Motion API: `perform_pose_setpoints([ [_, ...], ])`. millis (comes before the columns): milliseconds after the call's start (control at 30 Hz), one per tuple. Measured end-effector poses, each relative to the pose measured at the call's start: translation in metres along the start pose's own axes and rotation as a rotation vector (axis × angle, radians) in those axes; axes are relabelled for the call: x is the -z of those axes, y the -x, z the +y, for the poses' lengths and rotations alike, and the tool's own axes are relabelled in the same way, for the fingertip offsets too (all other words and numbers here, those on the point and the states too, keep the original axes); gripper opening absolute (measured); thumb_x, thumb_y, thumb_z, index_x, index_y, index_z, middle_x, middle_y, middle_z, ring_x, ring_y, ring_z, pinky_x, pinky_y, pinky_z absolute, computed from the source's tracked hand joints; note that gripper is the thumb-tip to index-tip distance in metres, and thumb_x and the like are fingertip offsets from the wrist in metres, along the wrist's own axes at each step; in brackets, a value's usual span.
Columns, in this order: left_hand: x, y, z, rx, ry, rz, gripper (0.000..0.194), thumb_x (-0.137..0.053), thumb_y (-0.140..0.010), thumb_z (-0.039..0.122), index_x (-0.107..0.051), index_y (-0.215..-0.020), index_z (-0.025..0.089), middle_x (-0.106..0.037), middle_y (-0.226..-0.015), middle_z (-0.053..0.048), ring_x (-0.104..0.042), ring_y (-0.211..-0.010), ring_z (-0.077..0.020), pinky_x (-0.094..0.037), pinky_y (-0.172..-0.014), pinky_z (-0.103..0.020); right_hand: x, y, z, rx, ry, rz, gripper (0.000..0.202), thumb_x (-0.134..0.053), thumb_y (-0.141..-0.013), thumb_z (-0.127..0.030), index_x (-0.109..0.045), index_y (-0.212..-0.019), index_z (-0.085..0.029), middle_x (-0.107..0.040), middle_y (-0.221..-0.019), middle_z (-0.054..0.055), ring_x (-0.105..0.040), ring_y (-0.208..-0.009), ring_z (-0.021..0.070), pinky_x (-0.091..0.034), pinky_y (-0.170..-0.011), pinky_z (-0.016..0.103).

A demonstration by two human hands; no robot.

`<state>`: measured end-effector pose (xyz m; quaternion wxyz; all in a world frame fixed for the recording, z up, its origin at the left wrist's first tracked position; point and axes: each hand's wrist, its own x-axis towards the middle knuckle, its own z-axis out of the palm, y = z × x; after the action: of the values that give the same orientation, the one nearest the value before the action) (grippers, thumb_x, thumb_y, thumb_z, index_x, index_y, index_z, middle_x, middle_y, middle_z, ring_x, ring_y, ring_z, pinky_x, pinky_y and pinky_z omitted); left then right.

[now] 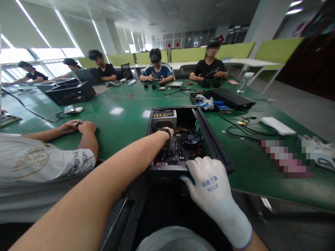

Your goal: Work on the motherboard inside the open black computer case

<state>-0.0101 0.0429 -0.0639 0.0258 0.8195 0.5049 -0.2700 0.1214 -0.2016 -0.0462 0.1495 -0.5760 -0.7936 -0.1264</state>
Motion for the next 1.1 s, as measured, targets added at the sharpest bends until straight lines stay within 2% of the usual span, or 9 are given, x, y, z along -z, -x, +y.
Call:
perform_pose_setpoints([
  [300, 0.006, 0.013, 0.004, -0.015, 0.012, 0.023, 0.062, -0.089, -0.051, 0.024, -0.075, -0.110, 0.009, -0.074, -0.111, -0.018, -0.069, -0.104, -0.0301, -0.056, -0.087, -0.029, 0.000, 0.000, 0.000, -0.002, 0.009, -0.021, 0.023, -0.069, -0.080, -0.042, -0.061, -0.091, -0.023, -0.060, -0.082, 0.006, -0.047, -0.079, 0.0241, -0.019, -0.067, 0.037],
  [500, 0.008, 0.016, 0.005, 0.001, -0.013, 0.017, 0.062, -0.089, -0.050, 0.025, -0.076, -0.110, 0.017, -0.075, -0.112, -0.012, -0.070, -0.102, -0.0261, -0.055, -0.087, -0.026, 0.000, 0.000, 0.000, -0.002, 0.006, -0.015, 0.024, -0.070, -0.080, -0.041, -0.061, -0.093, -0.023, -0.059, -0.083, 0.006, -0.047, -0.080, 0.0241, -0.019, -0.068, 0.036],
  [667, 0.007, 0.013, 0.005, -0.012, -0.014, 0.031, 0.060, -0.088, -0.051, 0.025, -0.076, -0.109, 0.013, -0.075, -0.110, -0.014, -0.070, -0.100, -0.0273, -0.055, -0.087, -0.027, 0.001, -0.001, -0.001, 0.000, 0.012, -0.015, 0.023, -0.070, -0.080, -0.041, -0.060, -0.090, -0.023, -0.059, -0.082, 0.006, -0.047, -0.078, 0.0236, -0.018, -0.068, 0.036],
  [800, 0.005, 0.009, 0.004, -0.001, 0.000, 0.023, 0.058, -0.089, -0.048, 0.026, -0.078, -0.105, 0.018, -0.076, -0.108, -0.011, -0.070, -0.101, -0.0266, -0.055, -0.086, -0.026, 0.001, -0.001, -0.001, -0.002, 0.019, -0.008, 0.024, -0.070, -0.079, -0.041, -0.060, -0.090, -0.023, -0.059, -0.081, 0.006, -0.047, -0.078, 0.0235, -0.018, -0.067, 0.036],
  [1100, 0.008, 0.018, 0.005, 0.004, 0.016, 0.035, 0.062, -0.090, -0.047, 0.029, -0.077, -0.107, 0.020, -0.076, -0.106, -0.009, -0.069, -0.101, -0.0251, -0.053, -0.089, -0.026, 0.000, -0.001, 0.000, 0.009, 0.021, -0.008, 0.023, -0.070, -0.080, -0.042, -0.059, -0.090, -0.023, -0.059, -0.081, 0.006, -0.047, -0.078, 0.0240, -0.018, -0.067, 0.036],
])
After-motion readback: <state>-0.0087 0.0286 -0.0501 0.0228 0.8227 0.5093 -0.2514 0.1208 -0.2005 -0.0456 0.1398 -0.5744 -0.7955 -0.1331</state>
